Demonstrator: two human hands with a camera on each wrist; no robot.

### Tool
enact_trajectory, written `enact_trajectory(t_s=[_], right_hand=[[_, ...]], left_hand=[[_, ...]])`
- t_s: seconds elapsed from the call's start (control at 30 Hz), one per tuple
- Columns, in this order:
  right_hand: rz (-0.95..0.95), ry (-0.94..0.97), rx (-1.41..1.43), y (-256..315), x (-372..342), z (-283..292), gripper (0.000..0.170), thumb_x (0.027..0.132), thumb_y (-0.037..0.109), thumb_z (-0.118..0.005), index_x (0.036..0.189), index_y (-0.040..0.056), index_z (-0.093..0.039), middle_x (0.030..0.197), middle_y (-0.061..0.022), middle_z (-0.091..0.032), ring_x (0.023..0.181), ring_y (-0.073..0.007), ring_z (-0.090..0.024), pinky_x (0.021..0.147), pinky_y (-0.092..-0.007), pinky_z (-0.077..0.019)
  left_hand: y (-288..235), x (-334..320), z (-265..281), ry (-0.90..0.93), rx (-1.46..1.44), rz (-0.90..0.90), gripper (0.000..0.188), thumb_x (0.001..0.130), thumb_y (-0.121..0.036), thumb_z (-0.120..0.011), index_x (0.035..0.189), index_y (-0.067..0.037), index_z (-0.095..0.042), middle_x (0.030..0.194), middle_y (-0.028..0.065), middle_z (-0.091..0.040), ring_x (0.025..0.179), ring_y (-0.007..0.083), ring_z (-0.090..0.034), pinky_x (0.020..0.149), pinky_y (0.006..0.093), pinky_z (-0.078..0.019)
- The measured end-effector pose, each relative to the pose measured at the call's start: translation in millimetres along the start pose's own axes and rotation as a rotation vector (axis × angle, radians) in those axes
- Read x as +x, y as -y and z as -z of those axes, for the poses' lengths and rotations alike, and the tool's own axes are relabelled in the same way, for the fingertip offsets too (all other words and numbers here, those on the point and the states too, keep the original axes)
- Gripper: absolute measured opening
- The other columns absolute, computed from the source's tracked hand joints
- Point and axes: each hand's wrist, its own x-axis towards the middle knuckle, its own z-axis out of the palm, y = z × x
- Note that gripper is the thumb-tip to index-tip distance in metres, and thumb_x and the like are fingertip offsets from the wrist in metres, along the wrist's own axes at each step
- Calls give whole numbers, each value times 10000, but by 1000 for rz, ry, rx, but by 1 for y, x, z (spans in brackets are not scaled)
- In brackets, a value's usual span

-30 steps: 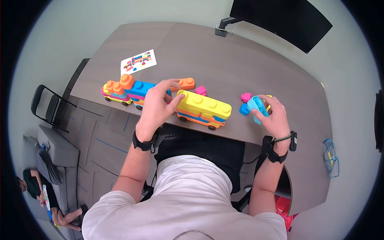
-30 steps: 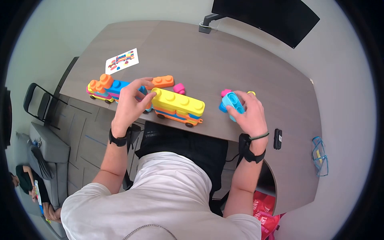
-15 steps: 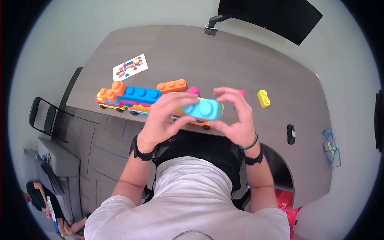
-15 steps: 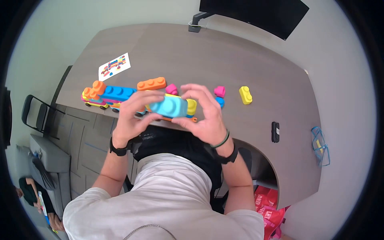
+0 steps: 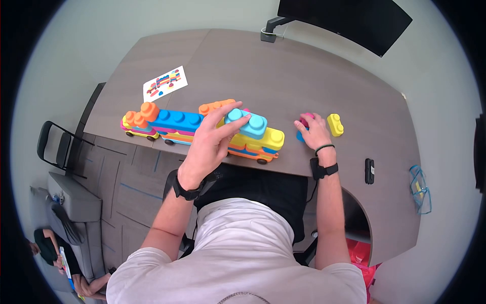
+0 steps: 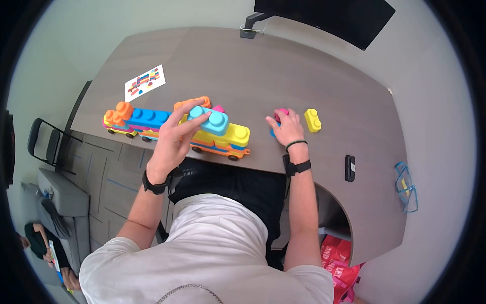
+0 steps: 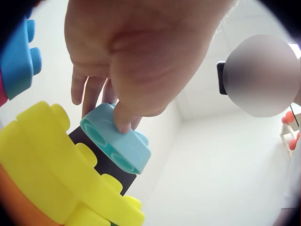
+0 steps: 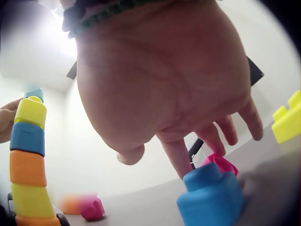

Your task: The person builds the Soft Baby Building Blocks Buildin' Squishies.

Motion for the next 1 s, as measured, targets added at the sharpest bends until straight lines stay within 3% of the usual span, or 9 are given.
enact_trajectory(t_s=[0.13, 0.3, 0.43, 0.53, 0.6, 0.63, 0.73, 0.93, 1.0], right_hand=[[-85, -84, -22, -6, 3, -2, 610, 1023, 606, -741, 1334, 82, -764, 1503, -258, -654, 1389, -453, -621, 1091, -583, -567], [-425, -171, -66, 2, 6, 9, 437, 904, 336, -936, 1164, 39, -748, 1149, -214, -791, 1099, -404, -765, 958, -534, -623], [-405, -194, -17, -7, 5, 11, 435, 867, 222, -963, 1189, 26, -747, 1132, -217, -792, 1087, -389, -765, 922, -515, -631], [-200, -388, 3, -8, 6, 15, 487, 846, 230, -983, 1230, 24, -767, 1159, -214, -771, 1074, -396, -761, 879, -507, -637], [12, -563, 165, 11, -2, 34, 504, 831, 251, -1001, 1237, 30, -802, 1158, -173, -735, 1034, -348, -762, 822, -470, -641], [20, -556, 173, 24, -7, 44, 504, 831, 251, -1001, 1237, 30, -802, 1158, -173, -735, 1034, -348, -762, 822, -470, -641], [83, -527, 492, 74, -31, 77, 358, 889, 186, -970, 1175, 16, -835, 1157, -106, -701, 1019, -214, -749, 795, -370, -658], [252, -362, 939, 122, -70, 100, 339, 878, 137, -970, 1158, 5, -831, 1259, -118, -737, 1030, -204, -764, 824, -365, -657], [324, -331, 835, 122, -73, 89, 350, 870, 129, -969, 1164, 8, -823, 1248, -120, -743, 1031, -214, -770, 823, -369, -647]], left_hand=[[-2, -1, -3, 19, 41, 16, 500, 963, 130, -712, 1397, -102, -800, 1525, 166, -674, 1309, 371, -704, 1023, 408, -601], [1, -4, -5, 27, -47, 83, 475, 968, 54, -744, 1398, -141, -799, 1500, 141, -675, 1353, 391, -642, 1148, 485, -506], [0, -2, -6, 17, 14, 12, 460, 972, 37, -754, 1391, -146, -804, 1469, 143, -682, 1344, 385, -634, 1146, 481, -492], [2, -2, -10, -5, 45, -19, 479, 964, 40, -746, 1398, -156, -801, 1462, 148, -678, 1336, 379, -631, 1133, 483, -487], [2, -5, -12, -19, 55, -19, 507, 951, 48, -741, 1409, -162, -795, 1463, 150, -672, 1333, 377, -629, 1127, 487, -485], [2, -5, -12, -2, 82, -16, 522, 954, 64, -733, 1422, -158, -789, 1490, 144, -664, 1361, 373, -623, 1151, 475, -474], [2, -6, -16, 20, 110, -14, 545, 958, 82, -718, 1442, -161, -779, 1515, 141, -650, 1376, 371, -617, 1167, 466, -462], [5, -6, -23, -26, 125, -59, 646, 870, 108, -695, 1449, -167, -769, 1469, 145, -652, 1311, 376, -631, 1135, 505, -471], [6, -7, -22, -28, 127, -63, 639, 866, 105, -699, 1441, -162, -774, 1467, 143, -653, 1301, 378, -635, 1130, 504, -474]])
